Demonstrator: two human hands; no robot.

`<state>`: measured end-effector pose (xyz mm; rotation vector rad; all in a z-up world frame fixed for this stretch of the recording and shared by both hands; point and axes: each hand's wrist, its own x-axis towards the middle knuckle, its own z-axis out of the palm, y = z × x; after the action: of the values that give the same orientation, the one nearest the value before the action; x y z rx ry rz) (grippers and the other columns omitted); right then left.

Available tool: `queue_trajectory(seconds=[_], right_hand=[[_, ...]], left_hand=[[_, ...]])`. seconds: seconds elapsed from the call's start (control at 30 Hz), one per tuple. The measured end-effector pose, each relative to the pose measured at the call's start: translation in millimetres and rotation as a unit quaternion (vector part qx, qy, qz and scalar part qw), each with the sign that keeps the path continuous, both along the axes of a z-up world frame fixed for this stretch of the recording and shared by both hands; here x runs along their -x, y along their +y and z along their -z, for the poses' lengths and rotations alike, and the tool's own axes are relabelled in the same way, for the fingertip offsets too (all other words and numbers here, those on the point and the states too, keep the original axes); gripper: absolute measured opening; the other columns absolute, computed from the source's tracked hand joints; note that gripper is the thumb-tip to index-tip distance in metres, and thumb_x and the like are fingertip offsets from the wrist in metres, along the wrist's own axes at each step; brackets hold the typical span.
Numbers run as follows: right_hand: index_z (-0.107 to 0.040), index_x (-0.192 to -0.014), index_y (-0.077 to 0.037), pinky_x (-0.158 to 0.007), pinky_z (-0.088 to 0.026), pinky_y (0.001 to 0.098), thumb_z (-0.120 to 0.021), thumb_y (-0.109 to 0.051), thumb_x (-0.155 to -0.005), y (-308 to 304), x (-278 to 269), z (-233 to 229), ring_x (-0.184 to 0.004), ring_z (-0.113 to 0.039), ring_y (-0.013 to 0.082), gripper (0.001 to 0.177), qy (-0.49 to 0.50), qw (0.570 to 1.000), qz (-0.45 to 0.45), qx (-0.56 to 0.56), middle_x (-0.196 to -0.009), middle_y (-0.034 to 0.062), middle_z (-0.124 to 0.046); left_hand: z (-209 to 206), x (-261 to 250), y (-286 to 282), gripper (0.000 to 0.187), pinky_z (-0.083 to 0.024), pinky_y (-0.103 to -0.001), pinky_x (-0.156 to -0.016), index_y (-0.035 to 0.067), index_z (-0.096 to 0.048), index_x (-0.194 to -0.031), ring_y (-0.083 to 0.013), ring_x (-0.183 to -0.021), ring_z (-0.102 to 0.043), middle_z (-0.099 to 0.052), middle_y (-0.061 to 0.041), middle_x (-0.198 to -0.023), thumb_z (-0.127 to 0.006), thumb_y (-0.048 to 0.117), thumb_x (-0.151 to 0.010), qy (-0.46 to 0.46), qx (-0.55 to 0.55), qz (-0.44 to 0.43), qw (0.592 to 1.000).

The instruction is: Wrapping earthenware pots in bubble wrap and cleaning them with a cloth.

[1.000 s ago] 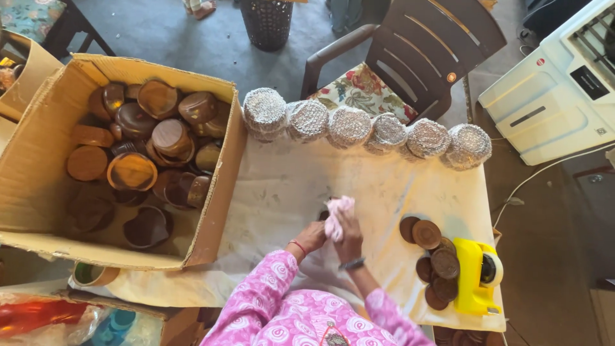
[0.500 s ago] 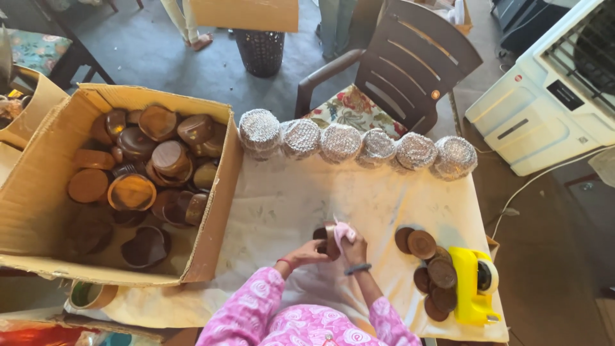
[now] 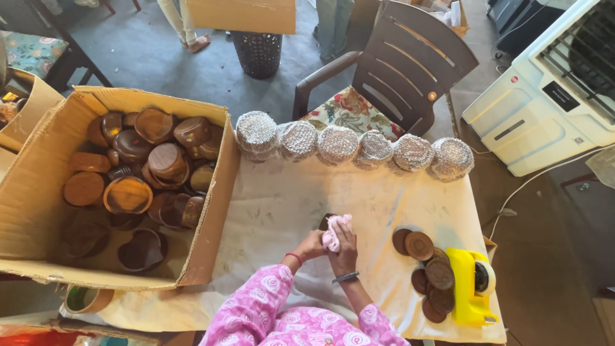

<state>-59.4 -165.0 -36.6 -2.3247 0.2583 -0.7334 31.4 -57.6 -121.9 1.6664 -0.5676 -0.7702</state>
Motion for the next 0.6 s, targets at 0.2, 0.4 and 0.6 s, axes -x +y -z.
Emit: queue_trajectory(seconds=[0.2, 0.4, 0.6], right_hand=[[-0.071, -0.118, -0.006, -0.092, -0.053, 0.0433, -0.070, -0.017, -0.083, -48.8, -40.9, 71.3, -0.107, -0.067, 0.0369, 0.037, 0.079, 0.991, 0.040, -0.099, -0.116, 0.0173, -0.072], [-0.075, -0.102, -0.001, -0.077, -0.057, 0.0407, -0.069, -0.029, -0.092, -66.1, -40.3, 138.9, -0.086, -0.077, 0.0295, 0.031, 0.294, 0.934, 0.039, -0.198, -0.090, 0.0234, -0.076], [-0.071, -0.114, -0.002, -0.082, -0.059, 0.0390, -0.070, -0.026, -0.088, -14.1, -8.5, 63.5, -0.094, -0.075, 0.0255, 0.035, 0.115, 0.954, 0.032, -0.274, -0.102, 0.0179, -0.078]], left_hand=[[54.6, 9.9, 28.9, 0.029, -0.055, -0.030, -0.074, 0.000, -0.072, -0.096, -0.0054, -0.084, -0.059, -0.071, -0.002, -0.083, -0.079, 0.006, -0.068, -0.007, -0.022, 0.050, 0.999], [-16.9, 28.2, 51.9, 0.048, -0.053, -0.026, -0.085, 0.003, -0.068, -0.113, -0.0055, -0.094, -0.061, -0.069, 0.005, -0.101, -0.079, 0.005, -0.066, 0.092, 0.047, 0.057, 0.993], [-24.6, 27.7, 27.1, 0.043, -0.053, -0.031, -0.082, 0.000, -0.065, -0.115, -0.0116, -0.091, -0.062, -0.070, -0.006, -0.102, -0.080, 0.005, -0.075, 0.018, 0.036, 0.023, 0.999]])
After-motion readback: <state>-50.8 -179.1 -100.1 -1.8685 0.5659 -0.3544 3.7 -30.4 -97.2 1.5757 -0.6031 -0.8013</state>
